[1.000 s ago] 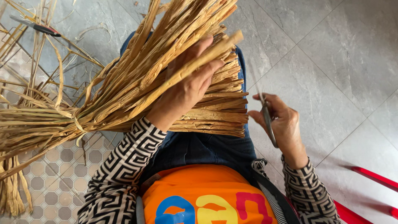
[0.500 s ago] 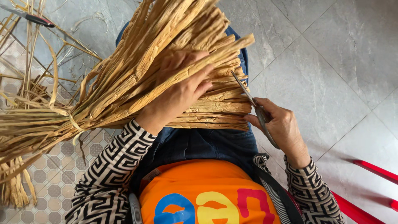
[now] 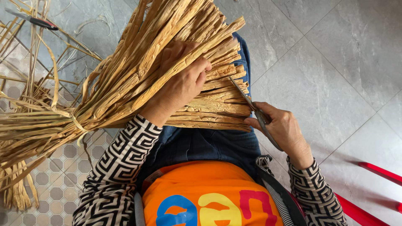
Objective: The person gathers dried plant stalks, ties them into a bundle using a strip of material, and then uses scissors to trim the ends of the stalks to a uniform length. The person holds the bundle on their lap while cutting.
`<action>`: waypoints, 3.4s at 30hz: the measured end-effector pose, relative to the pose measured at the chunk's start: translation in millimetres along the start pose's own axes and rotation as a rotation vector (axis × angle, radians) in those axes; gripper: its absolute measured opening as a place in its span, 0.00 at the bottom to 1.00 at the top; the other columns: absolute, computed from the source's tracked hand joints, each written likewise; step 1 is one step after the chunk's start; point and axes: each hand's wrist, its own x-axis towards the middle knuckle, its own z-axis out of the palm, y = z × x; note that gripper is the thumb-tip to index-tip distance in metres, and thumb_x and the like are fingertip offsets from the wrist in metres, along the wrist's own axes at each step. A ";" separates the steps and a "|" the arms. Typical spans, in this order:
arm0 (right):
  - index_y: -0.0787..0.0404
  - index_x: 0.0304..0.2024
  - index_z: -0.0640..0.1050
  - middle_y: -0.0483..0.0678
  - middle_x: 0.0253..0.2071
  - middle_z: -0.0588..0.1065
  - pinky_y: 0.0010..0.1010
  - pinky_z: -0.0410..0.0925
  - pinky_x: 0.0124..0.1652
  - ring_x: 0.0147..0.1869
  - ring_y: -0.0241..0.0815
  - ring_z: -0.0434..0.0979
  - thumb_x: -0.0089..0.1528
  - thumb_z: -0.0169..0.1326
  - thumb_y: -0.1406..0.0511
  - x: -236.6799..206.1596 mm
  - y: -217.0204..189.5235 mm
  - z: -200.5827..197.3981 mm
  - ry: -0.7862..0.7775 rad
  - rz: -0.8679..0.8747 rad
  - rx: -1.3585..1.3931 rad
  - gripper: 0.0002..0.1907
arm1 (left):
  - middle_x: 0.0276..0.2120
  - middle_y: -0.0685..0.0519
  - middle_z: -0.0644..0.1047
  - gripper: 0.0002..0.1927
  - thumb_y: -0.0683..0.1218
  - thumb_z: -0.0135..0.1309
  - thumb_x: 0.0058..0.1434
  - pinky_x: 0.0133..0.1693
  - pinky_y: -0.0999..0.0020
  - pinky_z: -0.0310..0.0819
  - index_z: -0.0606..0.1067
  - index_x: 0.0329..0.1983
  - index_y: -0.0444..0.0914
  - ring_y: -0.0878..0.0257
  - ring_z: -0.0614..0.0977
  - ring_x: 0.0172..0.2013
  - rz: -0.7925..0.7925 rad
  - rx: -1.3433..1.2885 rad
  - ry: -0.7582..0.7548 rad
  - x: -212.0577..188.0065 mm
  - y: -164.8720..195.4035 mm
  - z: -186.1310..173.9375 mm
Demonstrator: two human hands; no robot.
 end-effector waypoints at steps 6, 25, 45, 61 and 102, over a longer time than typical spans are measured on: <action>0.58 0.53 0.80 0.48 0.17 0.69 0.32 0.64 0.23 0.20 0.35 0.66 0.55 0.66 0.53 0.6 0.3 2.6 -0.012 0.031 0.005 0.27 | 0.48 0.51 0.69 0.19 0.54 0.66 0.54 0.48 0.58 0.70 0.72 0.39 0.41 0.55 0.71 0.47 0.024 -0.043 -0.077 -2.5 3.4 -11.5; 0.59 0.51 0.81 0.45 0.15 0.67 0.30 0.60 0.23 0.19 0.33 0.63 0.56 0.67 0.55 4.1 11.0 2.2 0.035 0.101 0.009 0.24 | 0.37 0.54 0.70 0.05 0.46 0.56 0.76 0.48 0.65 0.73 0.72 0.44 0.46 0.61 0.72 0.40 0.063 -0.073 0.043 16.5 4.9 22.0; 0.62 0.52 0.80 0.50 0.27 0.78 0.28 0.69 0.28 0.26 0.34 0.76 0.55 0.68 0.58 -12.1 29.0 7.8 0.060 -0.076 0.027 0.26 | 0.35 0.58 0.75 0.13 0.56 0.62 0.69 0.51 0.58 0.65 0.78 0.37 0.42 0.62 0.73 0.45 0.221 -0.252 -0.203 2.6 18.2 -3.9; 0.58 0.56 0.79 0.42 0.26 0.74 0.22 0.67 0.30 0.30 0.28 0.70 0.57 0.68 0.64 -20.8 70.3 36.7 0.150 0.152 0.263 0.25 | 0.39 0.61 0.76 0.09 0.53 0.57 0.70 0.61 0.45 0.58 0.76 0.40 0.45 0.67 0.79 0.34 0.030 -0.408 -0.335 -4.4 30.9 6.2; 0.61 0.58 0.74 0.50 0.43 0.75 0.31 0.74 0.47 0.47 0.41 0.80 0.56 0.69 0.71 13.1 63.5 52.7 0.310 -0.205 0.171 0.28 | 0.37 0.55 0.83 0.09 0.43 0.62 0.62 0.46 0.63 0.77 0.75 0.43 0.39 0.60 0.83 0.40 -0.107 -0.724 -0.244 5.6 42.5 19.7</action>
